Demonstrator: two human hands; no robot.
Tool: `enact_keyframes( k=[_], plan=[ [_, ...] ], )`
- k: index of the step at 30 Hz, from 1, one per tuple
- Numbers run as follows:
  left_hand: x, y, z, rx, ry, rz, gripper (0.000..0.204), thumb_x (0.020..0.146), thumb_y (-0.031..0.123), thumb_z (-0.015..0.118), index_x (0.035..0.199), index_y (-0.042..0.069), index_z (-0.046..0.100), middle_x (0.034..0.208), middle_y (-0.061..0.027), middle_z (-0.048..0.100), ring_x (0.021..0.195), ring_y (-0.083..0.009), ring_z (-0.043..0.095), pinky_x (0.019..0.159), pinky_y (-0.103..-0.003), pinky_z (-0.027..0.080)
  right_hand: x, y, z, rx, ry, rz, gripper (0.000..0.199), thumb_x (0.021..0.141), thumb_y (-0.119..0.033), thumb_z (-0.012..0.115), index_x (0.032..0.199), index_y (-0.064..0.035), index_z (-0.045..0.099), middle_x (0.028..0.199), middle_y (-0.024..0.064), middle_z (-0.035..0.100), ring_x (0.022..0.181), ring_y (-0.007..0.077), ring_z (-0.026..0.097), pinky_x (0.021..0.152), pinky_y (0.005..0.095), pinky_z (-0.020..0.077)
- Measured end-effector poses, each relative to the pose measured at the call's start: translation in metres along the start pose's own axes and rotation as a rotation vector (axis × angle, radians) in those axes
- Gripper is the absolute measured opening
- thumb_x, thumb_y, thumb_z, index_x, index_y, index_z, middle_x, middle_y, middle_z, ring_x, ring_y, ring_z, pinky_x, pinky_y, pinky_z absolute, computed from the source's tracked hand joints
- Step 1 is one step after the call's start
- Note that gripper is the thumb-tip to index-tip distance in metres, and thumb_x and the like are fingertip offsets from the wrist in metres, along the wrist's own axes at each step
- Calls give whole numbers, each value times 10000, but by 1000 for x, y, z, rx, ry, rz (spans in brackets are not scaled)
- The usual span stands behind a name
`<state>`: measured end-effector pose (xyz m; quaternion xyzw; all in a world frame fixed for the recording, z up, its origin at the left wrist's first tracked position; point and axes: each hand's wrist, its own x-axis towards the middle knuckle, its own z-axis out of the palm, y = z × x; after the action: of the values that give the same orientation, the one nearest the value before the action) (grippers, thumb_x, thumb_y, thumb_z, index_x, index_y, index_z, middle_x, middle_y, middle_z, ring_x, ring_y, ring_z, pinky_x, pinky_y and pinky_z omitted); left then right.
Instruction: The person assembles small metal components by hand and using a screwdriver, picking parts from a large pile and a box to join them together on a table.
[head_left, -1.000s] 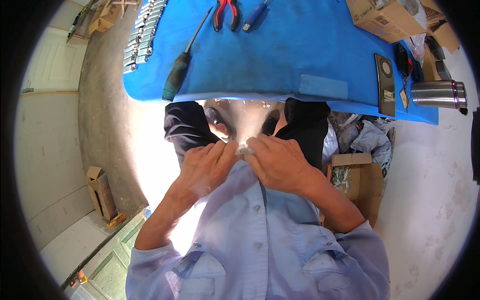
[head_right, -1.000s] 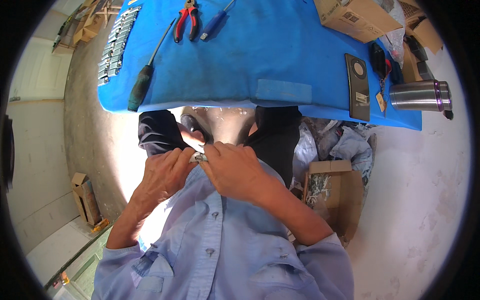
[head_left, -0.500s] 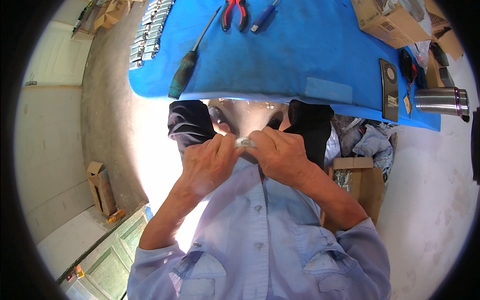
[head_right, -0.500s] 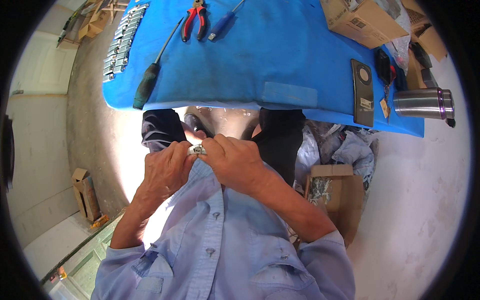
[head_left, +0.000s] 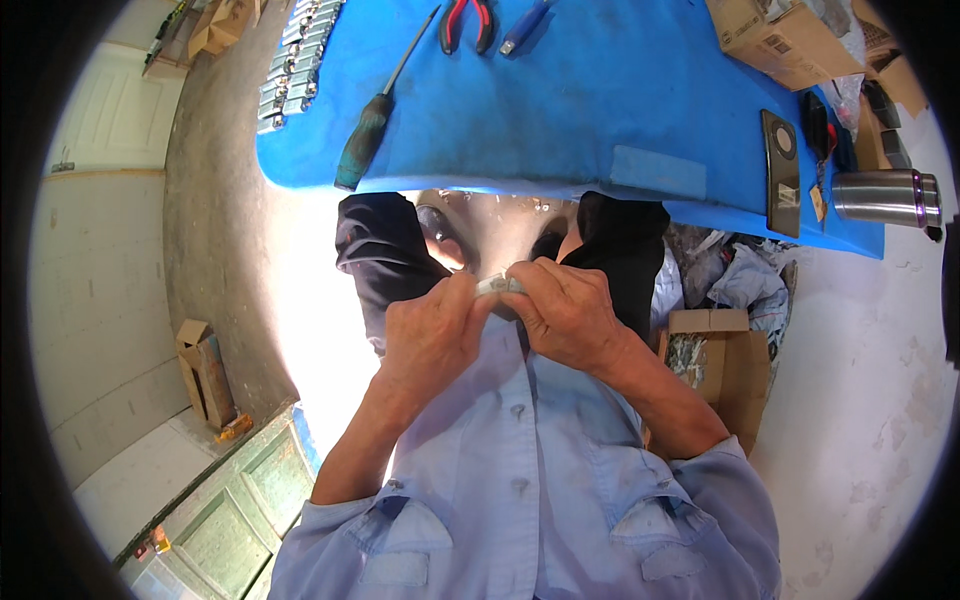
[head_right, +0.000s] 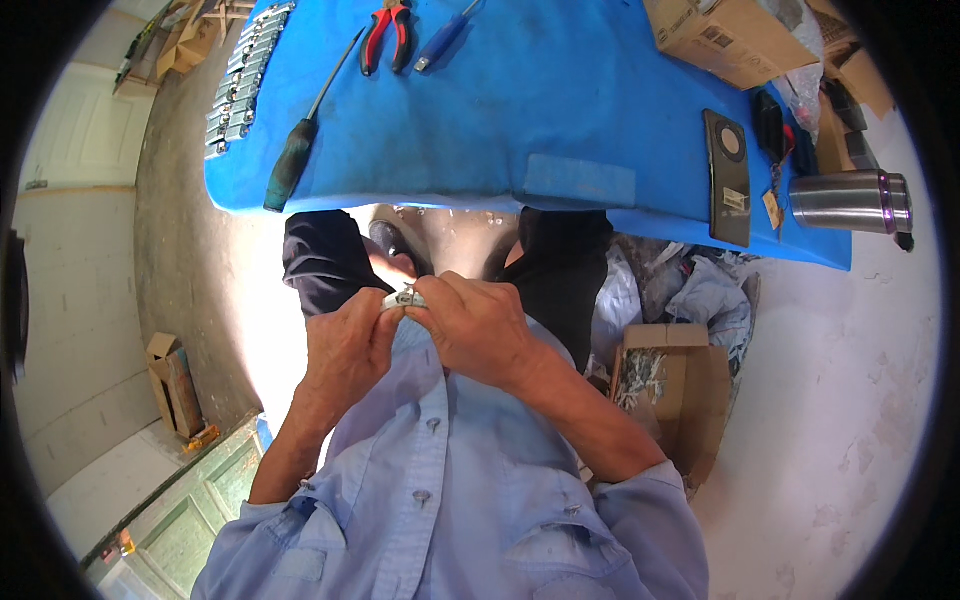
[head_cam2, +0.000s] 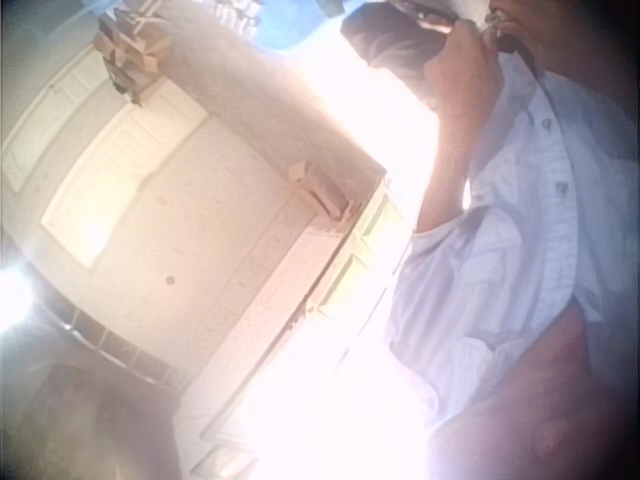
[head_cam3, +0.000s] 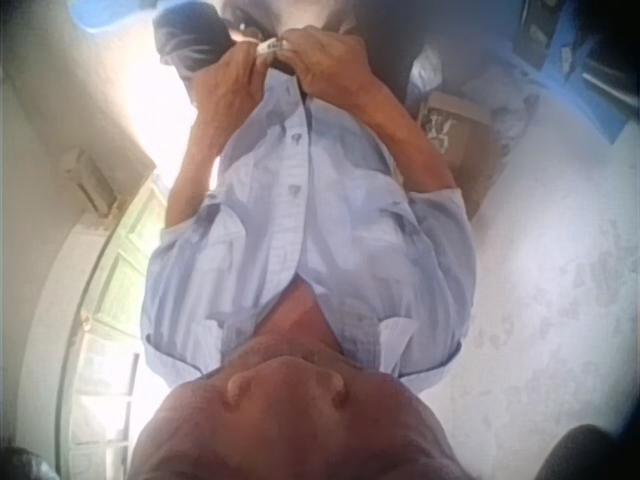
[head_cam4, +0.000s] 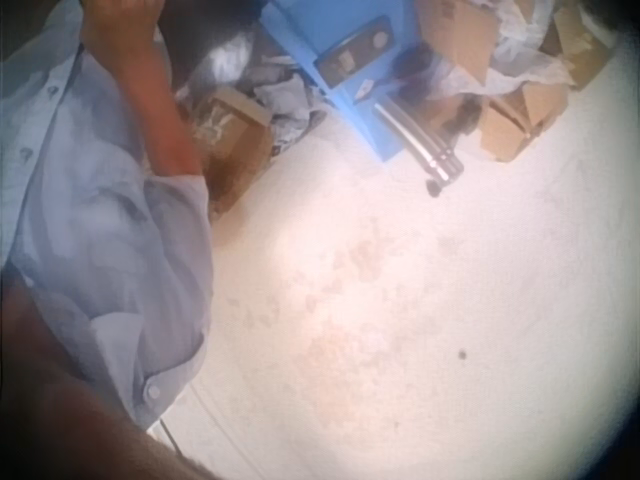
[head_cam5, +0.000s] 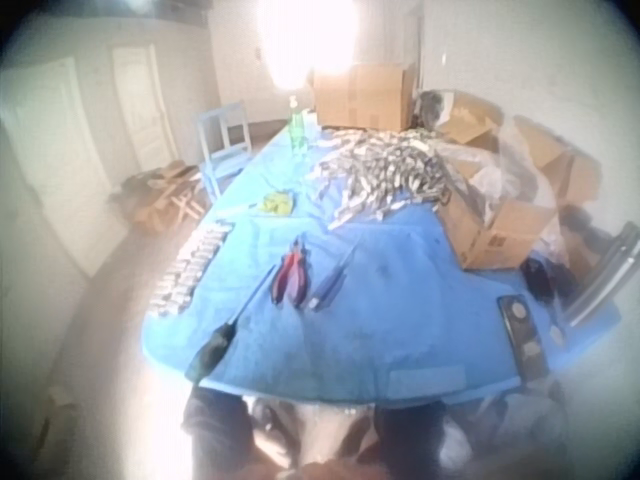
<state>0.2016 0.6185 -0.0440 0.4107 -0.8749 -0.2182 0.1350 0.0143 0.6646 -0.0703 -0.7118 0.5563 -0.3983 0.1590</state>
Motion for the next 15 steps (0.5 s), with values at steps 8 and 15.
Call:
enact_keyframes(
  k=[8, 15],
  plan=[
    [-4, 4, 6, -114, 57, -32, 190, 950, 158, 621, 827, 61, 512, 646, -117, 531, 529, -319, 569, 474, -406, 411, -6, -1, 7, 30, 47, 35, 211, 816, -136, 763, 912, -40, 601, 703, 80, 581, 577, 277, 624, 504, 367, 473],
    [-8, -5, 8, -216, -36, -69, 137, 977, 145, 598, 884, 53, 558, 689, -145, 560, 582, -354, 581, 527, -427, 419, -4, -1, 4, 99, -38, 69, 195, 819, -131, 759, 897, -43, 604, 739, 102, 627, 617, 301, 643, 526, 391, 479]
  ],
)
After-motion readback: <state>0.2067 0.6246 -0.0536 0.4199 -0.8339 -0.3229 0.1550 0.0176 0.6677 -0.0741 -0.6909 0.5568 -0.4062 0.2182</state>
